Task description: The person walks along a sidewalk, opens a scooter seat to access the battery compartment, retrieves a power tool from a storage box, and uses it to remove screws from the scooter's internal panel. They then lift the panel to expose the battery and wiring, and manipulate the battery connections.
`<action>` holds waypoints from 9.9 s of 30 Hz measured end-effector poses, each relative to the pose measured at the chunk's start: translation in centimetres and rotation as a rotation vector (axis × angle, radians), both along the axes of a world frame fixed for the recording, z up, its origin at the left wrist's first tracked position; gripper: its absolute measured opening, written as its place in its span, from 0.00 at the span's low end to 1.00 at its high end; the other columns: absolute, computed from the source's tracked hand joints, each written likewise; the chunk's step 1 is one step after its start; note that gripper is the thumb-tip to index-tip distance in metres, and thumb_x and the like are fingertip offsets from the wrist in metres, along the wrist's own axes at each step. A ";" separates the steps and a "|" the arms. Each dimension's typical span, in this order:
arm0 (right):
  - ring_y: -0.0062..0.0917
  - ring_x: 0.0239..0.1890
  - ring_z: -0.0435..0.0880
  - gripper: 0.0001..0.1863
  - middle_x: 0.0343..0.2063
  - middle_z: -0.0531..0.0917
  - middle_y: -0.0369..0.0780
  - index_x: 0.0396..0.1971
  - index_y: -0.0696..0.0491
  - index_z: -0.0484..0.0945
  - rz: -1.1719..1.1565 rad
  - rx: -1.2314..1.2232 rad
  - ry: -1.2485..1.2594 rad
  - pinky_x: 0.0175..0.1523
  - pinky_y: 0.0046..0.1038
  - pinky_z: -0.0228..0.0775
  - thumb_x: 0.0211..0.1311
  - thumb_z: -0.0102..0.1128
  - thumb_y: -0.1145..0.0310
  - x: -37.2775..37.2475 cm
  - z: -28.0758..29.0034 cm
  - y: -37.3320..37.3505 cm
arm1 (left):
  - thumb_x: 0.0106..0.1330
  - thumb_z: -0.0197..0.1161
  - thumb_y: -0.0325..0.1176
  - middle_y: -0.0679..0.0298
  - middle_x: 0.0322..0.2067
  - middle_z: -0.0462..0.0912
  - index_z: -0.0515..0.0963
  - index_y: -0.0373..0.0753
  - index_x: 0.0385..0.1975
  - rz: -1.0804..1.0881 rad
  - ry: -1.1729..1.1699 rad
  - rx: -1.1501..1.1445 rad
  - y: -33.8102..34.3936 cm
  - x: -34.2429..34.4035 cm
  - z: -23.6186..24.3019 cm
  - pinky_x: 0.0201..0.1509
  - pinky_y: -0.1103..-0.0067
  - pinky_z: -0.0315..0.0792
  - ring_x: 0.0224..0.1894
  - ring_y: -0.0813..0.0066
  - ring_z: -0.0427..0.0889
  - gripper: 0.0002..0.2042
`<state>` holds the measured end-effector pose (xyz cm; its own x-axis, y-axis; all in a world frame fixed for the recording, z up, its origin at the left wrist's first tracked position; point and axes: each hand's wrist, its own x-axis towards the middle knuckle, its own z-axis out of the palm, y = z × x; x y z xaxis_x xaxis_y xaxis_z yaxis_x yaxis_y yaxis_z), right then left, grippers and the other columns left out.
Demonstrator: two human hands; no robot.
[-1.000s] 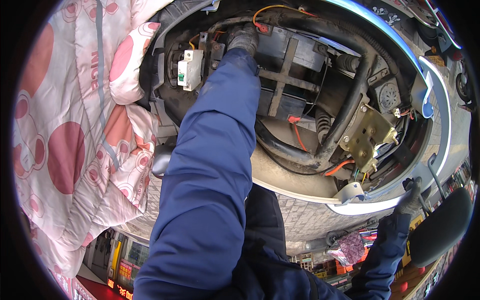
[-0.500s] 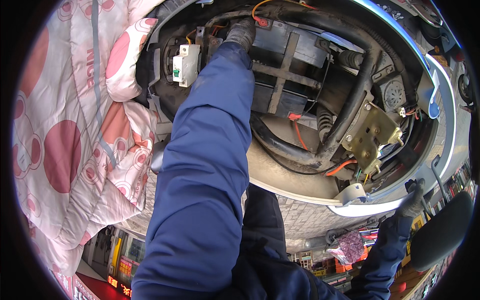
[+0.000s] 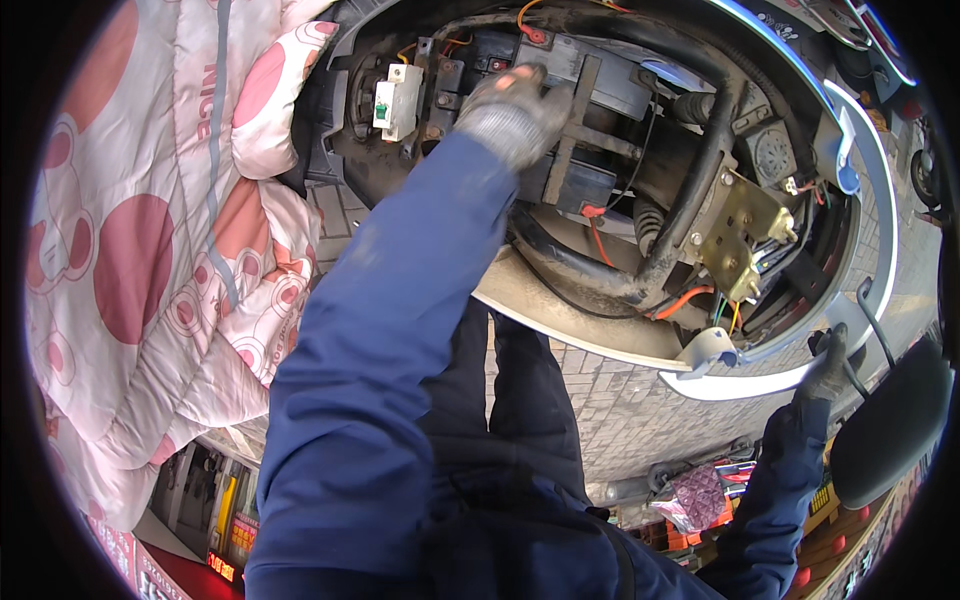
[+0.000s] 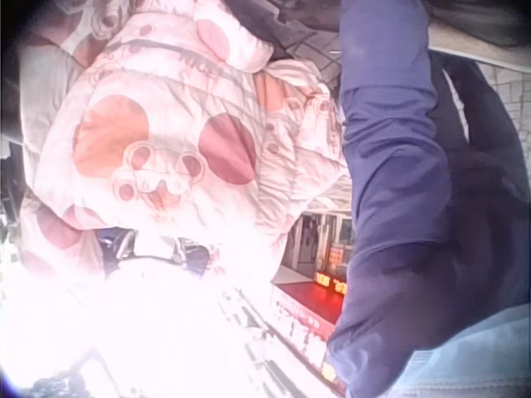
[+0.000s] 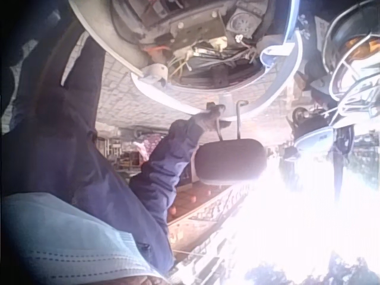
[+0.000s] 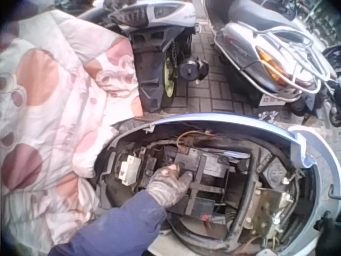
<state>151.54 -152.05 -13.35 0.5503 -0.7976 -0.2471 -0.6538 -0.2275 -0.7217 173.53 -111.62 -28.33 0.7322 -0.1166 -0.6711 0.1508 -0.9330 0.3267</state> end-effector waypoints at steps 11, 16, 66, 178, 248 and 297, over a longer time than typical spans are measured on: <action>0.17 0.17 0.71 0.17 0.18 0.72 0.35 0.34 0.58 0.70 0.007 0.031 -0.035 0.22 0.21 0.66 0.49 0.65 0.66 0.0 -0.1 -0.2 | 0.58 0.56 0.31 0.57 0.34 0.76 0.71 0.32 0.42 0.510 -0.757 -0.129 13.6 -3.8 5.1 0.45 0.77 0.69 0.38 0.69 0.75 0.14; 0.17 0.19 0.73 0.17 0.21 0.74 0.36 0.36 0.58 0.70 0.002 0.029 -0.033 0.24 0.21 0.68 0.50 0.64 0.67 -0.3 -0.1 -0.6 | 0.57 0.57 0.33 0.56 0.36 0.78 0.74 0.33 0.41 0.342 -0.787 0.094 13.4 -3.5 3.4 0.47 0.75 0.69 0.40 0.66 0.77 0.14; 0.20 0.25 0.73 0.22 0.29 0.74 0.39 0.43 0.58 0.67 -0.031 -0.033 0.046 0.29 0.22 0.66 0.51 0.62 0.63 -0.5 0.3 0.2 | 0.43 0.61 0.64 0.53 0.54 0.68 0.67 0.44 0.55 0.227 0.371 -0.262 0.8 6.6 -12.5 0.61 0.72 0.58 0.57 0.58 0.66 0.40; 0.19 0.24 0.72 0.20 0.28 0.75 0.37 0.40 0.55 0.68 -0.040 -0.015 0.006 0.29 0.23 0.69 0.50 0.64 0.63 -0.7 -0.1 -0.4 | 0.57 0.58 0.46 0.58 0.35 0.79 0.72 0.40 0.42 0.002 0.105 -0.193 5.4 -2.8 6.9 0.42 0.75 0.73 0.36 0.66 0.79 0.19; 0.17 0.23 0.72 0.21 0.26 0.74 0.35 0.39 0.55 0.69 0.012 -0.004 -0.003 0.28 0.22 0.69 0.49 0.64 0.61 -0.9 0.0 -0.8 | 0.58 0.53 0.46 0.53 0.34 0.79 0.78 0.39 0.34 0.661 -0.396 0.166 20.1 0.1 -3.9 0.48 0.71 0.68 0.41 0.59 0.78 0.16; 0.18 0.24 0.74 0.21 0.24 0.75 0.37 0.38 0.59 0.72 0.051 0.018 -0.084 0.29 0.20 0.70 0.47 0.67 0.63 -0.4 0.2 0.3 | 0.58 0.47 0.45 0.55 0.38 0.79 0.76 0.38 0.37 0.115 -0.233 0.496 25.9 3.9 -6.3 0.49 0.72 0.65 0.43 0.60 0.76 0.18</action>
